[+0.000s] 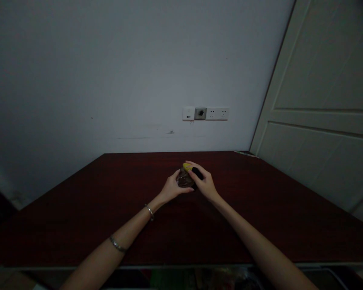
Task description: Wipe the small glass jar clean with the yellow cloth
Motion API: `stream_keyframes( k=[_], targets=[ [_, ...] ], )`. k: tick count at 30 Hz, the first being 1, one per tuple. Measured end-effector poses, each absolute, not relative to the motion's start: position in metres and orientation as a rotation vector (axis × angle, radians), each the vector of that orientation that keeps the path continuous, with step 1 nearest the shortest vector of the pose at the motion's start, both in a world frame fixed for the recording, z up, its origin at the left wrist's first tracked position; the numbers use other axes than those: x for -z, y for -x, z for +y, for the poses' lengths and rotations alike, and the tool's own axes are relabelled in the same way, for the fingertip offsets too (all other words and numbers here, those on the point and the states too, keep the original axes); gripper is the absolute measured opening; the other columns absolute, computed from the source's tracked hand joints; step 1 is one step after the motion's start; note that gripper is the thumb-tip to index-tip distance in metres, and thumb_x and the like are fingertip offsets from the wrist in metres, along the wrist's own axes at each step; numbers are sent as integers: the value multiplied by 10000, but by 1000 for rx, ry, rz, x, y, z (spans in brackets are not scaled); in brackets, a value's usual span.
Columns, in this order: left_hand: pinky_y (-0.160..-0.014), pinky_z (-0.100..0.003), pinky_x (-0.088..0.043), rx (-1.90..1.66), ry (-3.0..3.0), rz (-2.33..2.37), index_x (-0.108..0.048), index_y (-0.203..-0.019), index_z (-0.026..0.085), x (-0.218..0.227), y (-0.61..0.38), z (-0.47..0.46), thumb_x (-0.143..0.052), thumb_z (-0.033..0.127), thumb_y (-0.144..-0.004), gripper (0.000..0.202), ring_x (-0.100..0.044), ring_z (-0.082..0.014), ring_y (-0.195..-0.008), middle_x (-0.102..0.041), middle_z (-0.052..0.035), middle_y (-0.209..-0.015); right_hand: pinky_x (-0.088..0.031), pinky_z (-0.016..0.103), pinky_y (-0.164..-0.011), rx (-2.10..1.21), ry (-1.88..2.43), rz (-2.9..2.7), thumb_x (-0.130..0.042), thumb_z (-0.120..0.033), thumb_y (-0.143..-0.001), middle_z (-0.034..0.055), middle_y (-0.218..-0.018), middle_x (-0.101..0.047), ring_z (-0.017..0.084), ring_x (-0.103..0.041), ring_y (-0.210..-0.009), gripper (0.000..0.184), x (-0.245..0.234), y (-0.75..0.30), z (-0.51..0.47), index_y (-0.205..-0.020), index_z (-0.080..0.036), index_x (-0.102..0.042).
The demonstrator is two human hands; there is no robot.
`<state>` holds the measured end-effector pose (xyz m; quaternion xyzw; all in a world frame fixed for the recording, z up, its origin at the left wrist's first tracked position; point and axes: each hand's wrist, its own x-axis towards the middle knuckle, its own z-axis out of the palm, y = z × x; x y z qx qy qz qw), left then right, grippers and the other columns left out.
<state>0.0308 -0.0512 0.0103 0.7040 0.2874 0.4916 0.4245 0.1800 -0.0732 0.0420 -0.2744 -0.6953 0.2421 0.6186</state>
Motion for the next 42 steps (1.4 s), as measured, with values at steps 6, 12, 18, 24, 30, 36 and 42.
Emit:
stream_keyframes(
  k=[6,12,18,24,30,36,42],
  targets=[
    [-911,-392,-456,-1266,-1802,754,-459,-1209,140,-8,-29,-46,-789,230,-555,738,-584,-249,-1031,-606,-120,-1130,-337,417,-1037,-414,543,-1758,-579,-276,-804,49,-1178,-611,226,-479,-1192,209,-43,-180,-80,-994,-245,-660],
    [-950,-399,-438,-1209,-1823,741,-422,-1249,141,-10,-30,-52,-822,238,-495,859,-558,-255,-1080,-563,-129,-1205,-447,366,-925,-697,696,-1475,-568,-375,-799,60,-1086,-657,222,-597,-1021,265,-43,-181,-68,-983,-209,-661],
    [-945,-400,-441,-1182,-1799,757,-448,-1221,138,-8,-31,-50,-818,243,-506,811,-565,-254,-1072,-582,-131,-1182,-426,369,-951,-619,701,-1506,-570,-368,-798,61,-1118,-643,218,-581,-1052,265,-41,-180,-69,-997,-213,-655],
    [-919,-409,-452,-1220,-1783,770,-475,-1194,135,-12,-32,-51,-796,257,-549,730,-588,-250,-1022,-610,-125,-1130,-358,424,-1022,-397,578,-1717,-584,-286,-796,49,-1169,-615,225,-515,-1151,191,-40,-180,-77,-968,-246,-657],
    [-986,-411,-406,-1235,-1758,707,-442,-1229,141,-16,-33,-57,-818,215,-497,826,-537,-254,-1116,-555,-127,-1222,-424,396,-966,-638,677,-1500,-558,-373,-806,63,-1127,-640,226,-576,-1064,265,-44,-181,-71,-996,-217,-658],
    [-939,-406,-448,-1195,-1684,726,-477,-1183,131,-18,-34,-59,-823,202,-486,781,-581,-247,-1046,-599,-124,-1150,-425,389,-964,-664,689,-1454,-557,-377,-807,64,-1130,-640,227,-577,-1066,279,-42,-179,-70,-1005,-207,-658],
    [-657,-318,-553,-1190,-1525,791,-541,-1054,110,-18,-36,-58,-801,264,-529,606,-638,-185,-759,-655,-86,-951,-351,408,-1033,-416,568,-1662,-567,-274,-809,54,-1218,-587,224,-502,-1176,212,-39,-180,-79,-998,-236,-655]
  ],
)
